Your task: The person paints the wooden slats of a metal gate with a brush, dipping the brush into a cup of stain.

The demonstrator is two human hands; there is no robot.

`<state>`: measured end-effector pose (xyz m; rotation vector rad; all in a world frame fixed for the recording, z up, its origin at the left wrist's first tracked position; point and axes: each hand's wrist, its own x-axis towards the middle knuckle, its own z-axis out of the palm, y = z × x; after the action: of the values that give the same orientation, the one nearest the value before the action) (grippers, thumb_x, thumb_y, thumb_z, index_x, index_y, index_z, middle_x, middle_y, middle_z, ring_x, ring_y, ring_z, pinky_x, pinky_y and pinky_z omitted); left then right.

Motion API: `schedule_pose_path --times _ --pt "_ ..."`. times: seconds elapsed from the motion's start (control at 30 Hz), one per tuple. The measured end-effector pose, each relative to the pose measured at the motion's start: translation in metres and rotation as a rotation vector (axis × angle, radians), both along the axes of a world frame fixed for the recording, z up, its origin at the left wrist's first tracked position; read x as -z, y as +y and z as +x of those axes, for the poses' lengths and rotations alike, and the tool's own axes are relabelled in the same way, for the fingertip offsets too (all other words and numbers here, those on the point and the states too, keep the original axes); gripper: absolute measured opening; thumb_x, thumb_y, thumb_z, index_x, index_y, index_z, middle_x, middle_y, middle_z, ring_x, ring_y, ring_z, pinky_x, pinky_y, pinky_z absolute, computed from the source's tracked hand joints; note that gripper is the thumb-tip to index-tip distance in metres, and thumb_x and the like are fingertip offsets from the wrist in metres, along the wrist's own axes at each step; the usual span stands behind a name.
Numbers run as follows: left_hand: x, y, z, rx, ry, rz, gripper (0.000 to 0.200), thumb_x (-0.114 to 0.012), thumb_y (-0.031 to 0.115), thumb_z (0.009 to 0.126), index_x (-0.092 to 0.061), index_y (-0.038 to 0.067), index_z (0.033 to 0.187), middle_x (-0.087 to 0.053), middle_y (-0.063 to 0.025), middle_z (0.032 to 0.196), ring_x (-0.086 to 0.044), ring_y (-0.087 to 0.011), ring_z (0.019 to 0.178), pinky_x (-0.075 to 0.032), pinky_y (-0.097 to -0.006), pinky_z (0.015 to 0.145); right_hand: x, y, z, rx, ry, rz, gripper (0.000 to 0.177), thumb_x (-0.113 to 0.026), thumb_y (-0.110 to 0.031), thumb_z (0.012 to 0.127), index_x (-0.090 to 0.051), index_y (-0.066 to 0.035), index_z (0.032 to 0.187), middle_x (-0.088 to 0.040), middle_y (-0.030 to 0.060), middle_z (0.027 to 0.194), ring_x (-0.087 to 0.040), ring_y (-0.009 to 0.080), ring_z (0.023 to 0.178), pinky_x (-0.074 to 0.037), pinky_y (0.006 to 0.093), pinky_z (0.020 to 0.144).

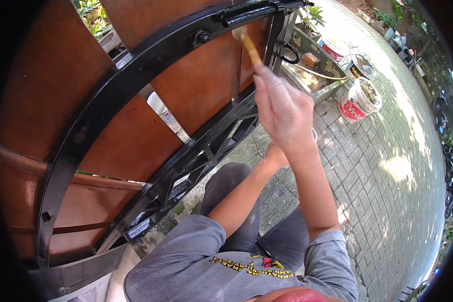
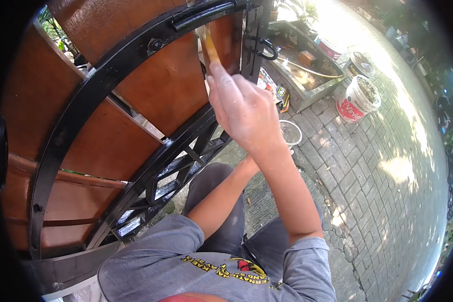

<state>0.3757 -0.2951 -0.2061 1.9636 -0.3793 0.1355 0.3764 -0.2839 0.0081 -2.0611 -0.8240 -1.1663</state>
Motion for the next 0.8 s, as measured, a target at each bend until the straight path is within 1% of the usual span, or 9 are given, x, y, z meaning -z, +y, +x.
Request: schedule_pose_path --times 0.03,0.13,0.3,0.4,0.43,0.53,0.67,0.7,0.8 --pt "0.0 0.0 0.002 -0.003 0.0 0.0 0.061 -0.082 0.038 0.084 -0.063 0.005 0.132 -0.07 -0.0214 0.123 -0.065 -0.0395 0.118 -0.05 -0.0496 0.099 0.007 0.001 -0.002 0.012 0.032 -0.067 0.023 -0.074 0.0 0.092 -0.073 0.002 0.115 -0.068 0.0134 0.072 -0.067 0.0266 0.057 -0.052 0.0359 0.054" --pt "-0.001 0.001 0.004 -0.007 -0.005 0.001 0.061 -0.082 0.037 0.084 -0.063 0.005 0.132 -0.07 -0.0213 0.123 -0.065 -0.0393 0.118 -0.05 -0.0495 0.099 0.023 0.006 -0.015 0.059 0.151 -0.227 0.024 -0.075 -0.001 0.091 -0.073 0.002 0.114 -0.069 0.015 0.074 -0.066 0.0272 0.056 -0.052 0.037 0.053" --pt "0.0 -0.001 0.004 -0.016 -0.007 -0.007 0.061 -0.082 0.037 0.083 -0.063 0.005 0.132 -0.07 -0.0211 0.123 -0.064 -0.039 0.118 -0.049 -0.0493 0.099 0.008 0.008 0.001 -0.014 -0.146 0.058 0.029 -0.072 0.005 0.092 -0.07 0.005 0.121 -0.065 0.0127 0.07 -0.063 0.0207 0.052 -0.05 0.0335 0.051" --pt "-0.001 0.002 0.002 -0.016 -0.008 0.001 0.061 -0.082 0.037 0.083 -0.063 0.005 0.132 -0.07 -0.021 0.124 -0.064 -0.0388 0.118 -0.049 -0.0492 0.099 0.023 0.012 -0.005 0.029 -0.05 0.006 0.028 -0.072 0.004 0.092 -0.07 0.005 0.12 -0.066 0.0141 0.071 -0.064 0.0239 0.053 -0.05 0.0351 0.051" --pt "-0.001 0.003 0.001 -0.02 -0.008 0.004 0.061 -0.082 0.037 0.083 -0.063 0.005 0.132 -0.069 -0.0209 0.124 -0.064 -0.0387 0.118 -0.049 -0.0491 0.099 0.026 0.013 -0.014 0.07 0.056 -0.069 0.026 -0.072 0.003 0.092 -0.07 0.005 0.118 -0.068 0.0157 0.073 -0.066 0.0282 0.054 -0.052 0.0368 0.051" --pt "-0.001 0.006 0.001 -0.025 -0.004 0.004 0.061 -0.083 0.037 0.083 -0.063 0.005 0.132 -0.069 -0.0208 0.124 -0.064 -0.0385 0.118 -0.049 -0.049 0.099 0.041 0.022 -0.03 0.145 0.241 -0.163 0.025 -0.073 0.001 0.092 -0.07 0.004 0.117 -0.07 0.0172 0.075 -0.067 0.0316 0.056 -0.054 0.0384 0.052" --pt "-0.001 0.007 0.0 -0.025 -0.003 0.01 0.062 -0.083 0.036 0.083 -0.063 0.005 0.132 -0.069 -0.0206 0.124 -0.064 -0.0383 0.118 -0.049 -0.0488 0.099 0.016 0.023 -0.023 0.077 0.009 0.02 0.025 -0.072 0.002 0.094 -0.069 0.005 0.118 -0.073 0.0169 0.08 -0.07 0.0307 0.059 -0.056 0.0387 0.054" --pt "-0.001 0.008 0.001 -0.027 -0.003 0.01 0.062 -0.083 0.036 0.083 -0.063 0.005 0.132 -0.069 -0.0206 0.124 -0.064 -0.0382 0.118 -0.049 -0.0488 0.099 0.007 0.022 -0.022 0.107 0.001 0.041 0.025 -0.071 0.002 0.094 -0.069 0.006 0.119 -0.074 0.0172 0.085 -0.071 0.0292 0.062 -0.056 0.0385 0.056" --pt "-0.002 0.01 0.002 -0.032 -0.007 0.013 0.062 -0.083 0.036 0.083 -0.062 0.005 0.132 -0.069 -0.0205 0.124 -0.064 -0.038 0.118 -0.049 -0.0487 0.099 0.018 0.021 -0.019 0.125 -0.052 0.007 0.027 -0.071 0.002 0.094 -0.069 0.005 0.121 -0.074 0.0168 0.088 -0.071 0.0282 0.064 -0.056 0.0386 0.055"
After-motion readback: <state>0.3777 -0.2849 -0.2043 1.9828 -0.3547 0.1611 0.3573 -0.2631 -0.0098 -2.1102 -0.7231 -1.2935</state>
